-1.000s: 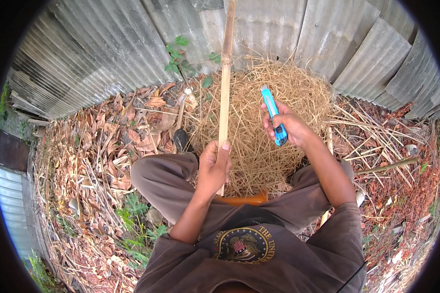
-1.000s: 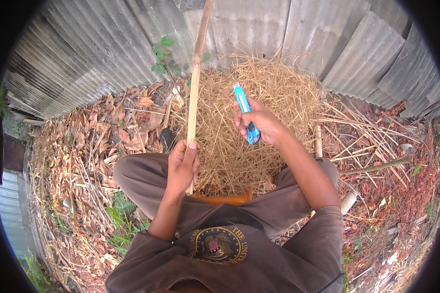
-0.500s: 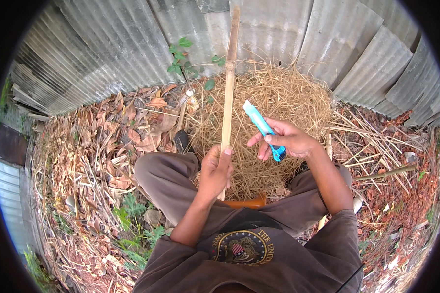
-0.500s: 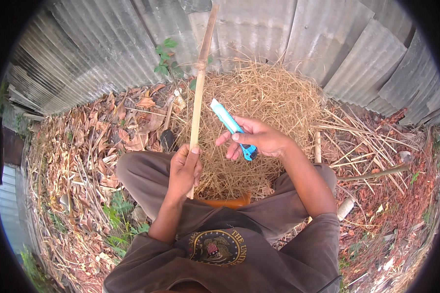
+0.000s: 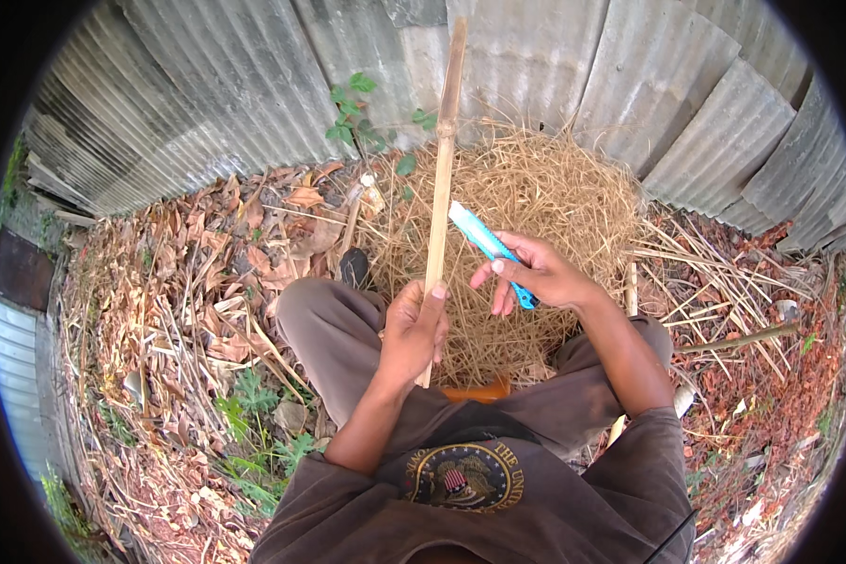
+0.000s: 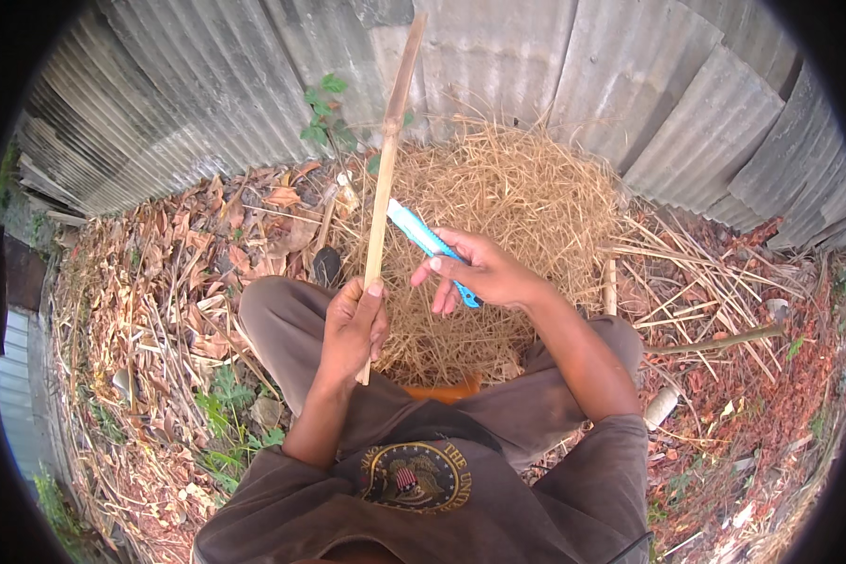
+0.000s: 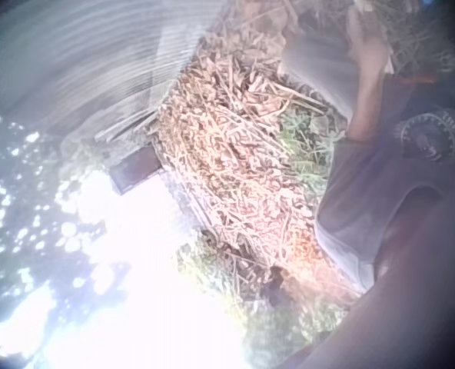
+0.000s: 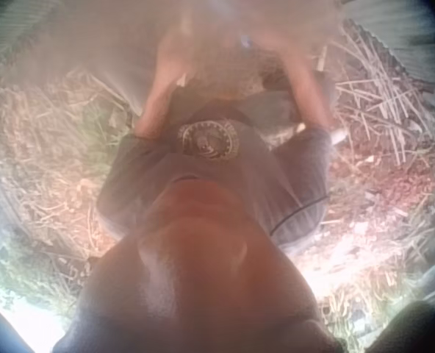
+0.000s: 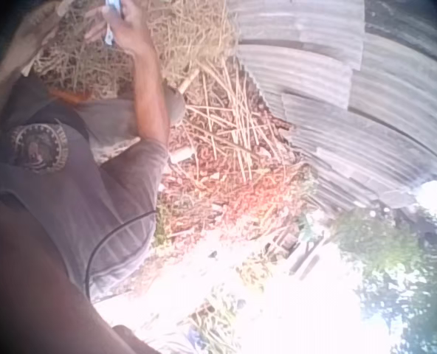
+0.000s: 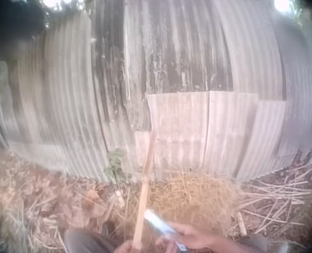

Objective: The person sits on the ground and uses a blue utility knife to shave a long piece of bamboo. They hold the bamboo with one hand and scrape the knife along its length to remove the outer layer, repeating the motion continuously.

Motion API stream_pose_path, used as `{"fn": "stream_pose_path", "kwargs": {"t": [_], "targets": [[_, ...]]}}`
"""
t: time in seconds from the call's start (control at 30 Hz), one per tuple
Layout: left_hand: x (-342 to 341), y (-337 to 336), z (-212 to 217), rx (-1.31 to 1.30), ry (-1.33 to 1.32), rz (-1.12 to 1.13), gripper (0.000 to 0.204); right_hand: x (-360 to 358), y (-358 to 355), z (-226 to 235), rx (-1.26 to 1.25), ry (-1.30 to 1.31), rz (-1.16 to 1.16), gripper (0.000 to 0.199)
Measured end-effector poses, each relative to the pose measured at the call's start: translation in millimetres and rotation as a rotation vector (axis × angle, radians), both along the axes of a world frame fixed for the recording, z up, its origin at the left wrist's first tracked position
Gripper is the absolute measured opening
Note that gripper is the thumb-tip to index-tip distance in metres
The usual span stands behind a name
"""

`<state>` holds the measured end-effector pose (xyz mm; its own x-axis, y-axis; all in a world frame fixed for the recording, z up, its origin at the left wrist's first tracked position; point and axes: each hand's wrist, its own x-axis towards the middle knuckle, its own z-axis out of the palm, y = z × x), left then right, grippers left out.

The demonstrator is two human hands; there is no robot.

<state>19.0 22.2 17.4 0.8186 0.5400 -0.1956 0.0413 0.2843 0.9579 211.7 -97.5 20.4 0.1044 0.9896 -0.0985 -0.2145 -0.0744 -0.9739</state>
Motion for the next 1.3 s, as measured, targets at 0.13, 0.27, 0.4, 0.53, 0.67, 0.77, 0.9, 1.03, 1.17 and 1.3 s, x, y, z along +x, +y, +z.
{"fn": "stream_pose_path", "kwargs": {"t": [0.13, 0.27, 0.4, 0.53, 0.67, 0.77, 0.9, 1.03, 1.17, 1.3], "targets": [[-1, 4, 1, -0.022, -0.037, -0.006, 0.022, 5, 3, -5, -0.038, 0.035, -0.043, 0.060], [0, 13, -1, -0.085, -0.062, 0.031, 0.022, 4, 4, -7, 0.153, 0.291, -0.102, 0.082], [1, 17, -6, -0.038, -0.022, 0.076, 0.021, 4, 6, -7, 0.157, 0.265, -0.103, 0.083], [2, 18, -7, 0.016, 0.008, 0.078, 0.019, 6, 8, -17, 0.102, 0.276, -0.190, 0.065], [2, 18, -3, 0.076, 0.035, 0.069, 0.018, 7, 9, -14, 0.057, 0.237, -0.232, 0.049], [1, 18, -4, 0.102, 0.034, 0.070, 0.018, 4, 11, -11, 0.057, 0.210, -0.241, 0.040], [0, 16, -5, 0.125, 0.010, 0.067, 0.017, 8, 11, -15, 0.066, 0.253, -0.282, 0.036], [-1, 15, -4, 0.118, -0.008, 0.061, 0.017, 4, 13, -9, 0.071, 0.290, -0.289, 0.037], [-1, 14, -1, 0.124, 0.012, 0.053, 0.017, -1, 12, -4, 0.103, 0.312, -0.286, 0.043], [-1, 11, -1, 0.138, 0.026, 0.054, 0.018, 1, 9, -5, 0.091, 0.350, -0.265, 0.046]]}}
